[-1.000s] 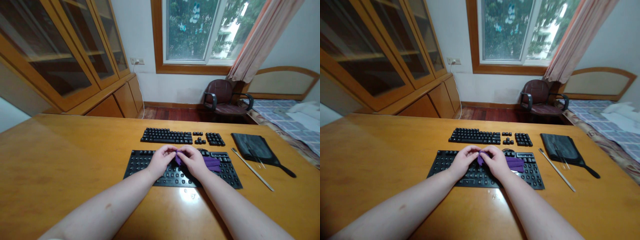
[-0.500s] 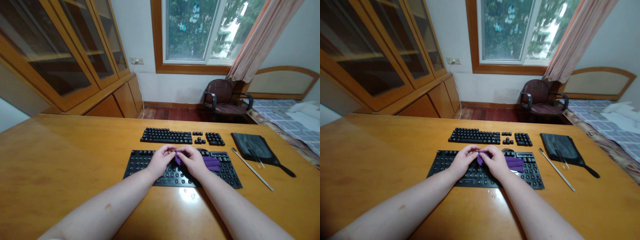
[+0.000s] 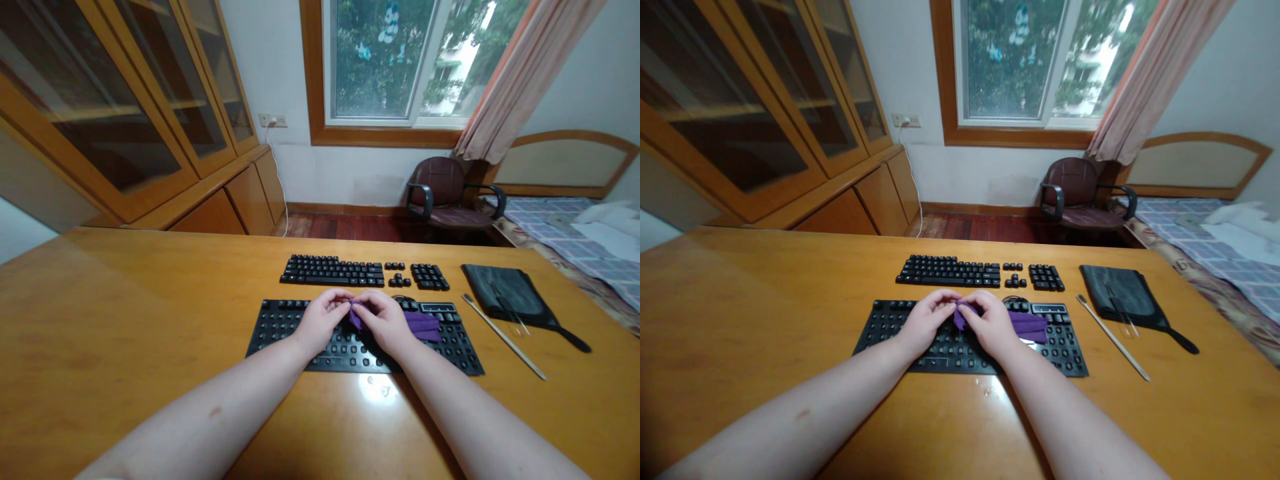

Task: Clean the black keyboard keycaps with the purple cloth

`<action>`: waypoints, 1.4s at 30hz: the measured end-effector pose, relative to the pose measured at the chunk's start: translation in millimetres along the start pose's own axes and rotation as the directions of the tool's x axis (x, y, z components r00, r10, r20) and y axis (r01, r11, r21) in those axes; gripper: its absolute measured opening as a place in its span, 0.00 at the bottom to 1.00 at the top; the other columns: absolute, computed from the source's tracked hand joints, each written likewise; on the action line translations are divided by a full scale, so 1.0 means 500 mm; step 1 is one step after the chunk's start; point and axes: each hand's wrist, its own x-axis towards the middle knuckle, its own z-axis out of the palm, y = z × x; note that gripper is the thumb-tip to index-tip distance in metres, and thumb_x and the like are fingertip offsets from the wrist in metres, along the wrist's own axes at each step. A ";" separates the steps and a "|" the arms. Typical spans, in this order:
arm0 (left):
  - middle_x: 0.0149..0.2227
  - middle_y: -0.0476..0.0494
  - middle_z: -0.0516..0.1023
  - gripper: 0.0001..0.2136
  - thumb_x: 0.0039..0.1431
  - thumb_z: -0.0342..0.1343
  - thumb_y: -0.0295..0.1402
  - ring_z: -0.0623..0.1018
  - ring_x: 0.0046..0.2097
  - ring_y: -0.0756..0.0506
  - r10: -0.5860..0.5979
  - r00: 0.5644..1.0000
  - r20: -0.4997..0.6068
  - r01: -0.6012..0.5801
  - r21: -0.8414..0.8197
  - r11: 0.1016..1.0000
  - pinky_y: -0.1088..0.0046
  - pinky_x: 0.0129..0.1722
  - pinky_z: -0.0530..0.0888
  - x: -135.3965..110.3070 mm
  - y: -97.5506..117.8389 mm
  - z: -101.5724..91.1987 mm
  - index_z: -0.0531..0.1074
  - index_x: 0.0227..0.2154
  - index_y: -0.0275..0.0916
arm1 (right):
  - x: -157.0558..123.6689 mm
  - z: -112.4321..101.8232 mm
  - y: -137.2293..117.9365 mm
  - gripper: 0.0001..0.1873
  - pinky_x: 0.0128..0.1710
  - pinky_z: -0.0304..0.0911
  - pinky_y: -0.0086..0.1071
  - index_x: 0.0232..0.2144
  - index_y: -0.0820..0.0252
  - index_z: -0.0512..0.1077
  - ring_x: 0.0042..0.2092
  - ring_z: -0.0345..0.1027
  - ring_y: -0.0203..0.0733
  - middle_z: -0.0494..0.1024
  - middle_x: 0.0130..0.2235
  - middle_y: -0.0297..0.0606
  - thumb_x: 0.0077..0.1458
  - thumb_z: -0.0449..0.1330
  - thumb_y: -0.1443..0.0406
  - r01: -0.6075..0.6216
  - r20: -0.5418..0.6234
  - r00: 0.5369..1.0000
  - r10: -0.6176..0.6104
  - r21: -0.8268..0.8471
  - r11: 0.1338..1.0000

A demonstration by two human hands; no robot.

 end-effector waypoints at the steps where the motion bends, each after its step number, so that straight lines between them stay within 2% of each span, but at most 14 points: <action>1: 0.36 0.43 0.76 0.09 0.51 0.57 0.32 0.75 0.39 0.46 -0.001 1.000 0.001 0.001 0.000 1.000 0.68 0.43 0.70 0.000 0.000 0.000 0.72 0.36 0.34 | 0.000 0.000 0.000 0.04 0.38 0.64 0.35 0.29 0.58 0.73 0.35 0.69 0.41 0.76 0.31 0.37 0.52 0.59 0.64 0.001 0.000 1.000 -0.001 -0.002 1.000; 19: 0.36 0.44 0.77 0.10 0.51 0.58 0.32 0.75 0.39 0.47 -0.007 1.000 -0.007 0.007 -0.013 1.000 0.68 0.43 0.71 0.000 0.001 -0.001 0.72 0.36 0.34 | 0.001 0.000 0.002 0.04 0.39 0.64 0.36 0.29 0.57 0.74 0.35 0.70 0.42 0.77 0.32 0.37 0.51 0.59 0.64 0.004 0.002 1.000 -0.004 -0.006 1.000; 26: 0.35 0.45 0.76 0.11 0.48 0.60 0.31 0.75 0.38 0.48 -0.032 0.998 -0.058 0.029 -0.062 0.998 0.68 0.43 0.72 0.000 -0.007 0.002 0.71 0.35 0.35 | 0.001 0.000 0.006 0.06 0.36 0.63 0.35 0.28 0.57 0.73 0.34 0.69 0.41 0.76 0.30 0.36 0.53 0.57 0.63 -0.034 -0.020 0.999 0.034 -0.006 0.999; 32: 0.34 0.45 0.76 0.13 0.43 0.63 0.27 0.76 0.39 0.47 -0.037 0.998 -0.049 0.031 -0.123 0.992 0.65 0.46 0.71 -0.001 -0.007 0.004 0.70 0.34 0.35 | 0.002 0.000 0.008 0.07 0.36 0.64 0.34 0.28 0.57 0.72 0.34 0.68 0.41 0.75 0.30 0.37 0.54 0.56 0.62 -0.048 -0.035 0.998 0.049 0.044 0.998; 38: 0.37 0.44 0.76 0.12 0.46 0.62 0.27 0.76 0.42 0.47 -0.021 0.998 -0.061 0.012 -0.142 0.990 0.65 0.48 0.71 0.000 -0.016 0.005 0.70 0.35 0.35 | 0.001 0.003 0.016 0.07 0.37 0.65 0.35 0.30 0.58 0.73 0.34 0.69 0.41 0.76 0.32 0.38 0.53 0.58 0.61 -0.114 -0.094 0.987 0.126 0.121 0.986; 42: 0.38 0.44 0.76 0.10 0.47 0.60 0.27 0.76 0.41 0.47 0.010 0.998 -0.068 -0.018 -0.118 0.993 0.65 0.48 0.71 0.001 -0.016 0.002 0.70 0.35 0.36 | 0.001 0.001 0.014 0.07 0.38 0.65 0.36 0.31 0.57 0.74 0.35 0.70 0.41 0.76 0.32 0.38 0.52 0.59 0.61 -0.096 -0.085 0.991 0.107 0.127 0.987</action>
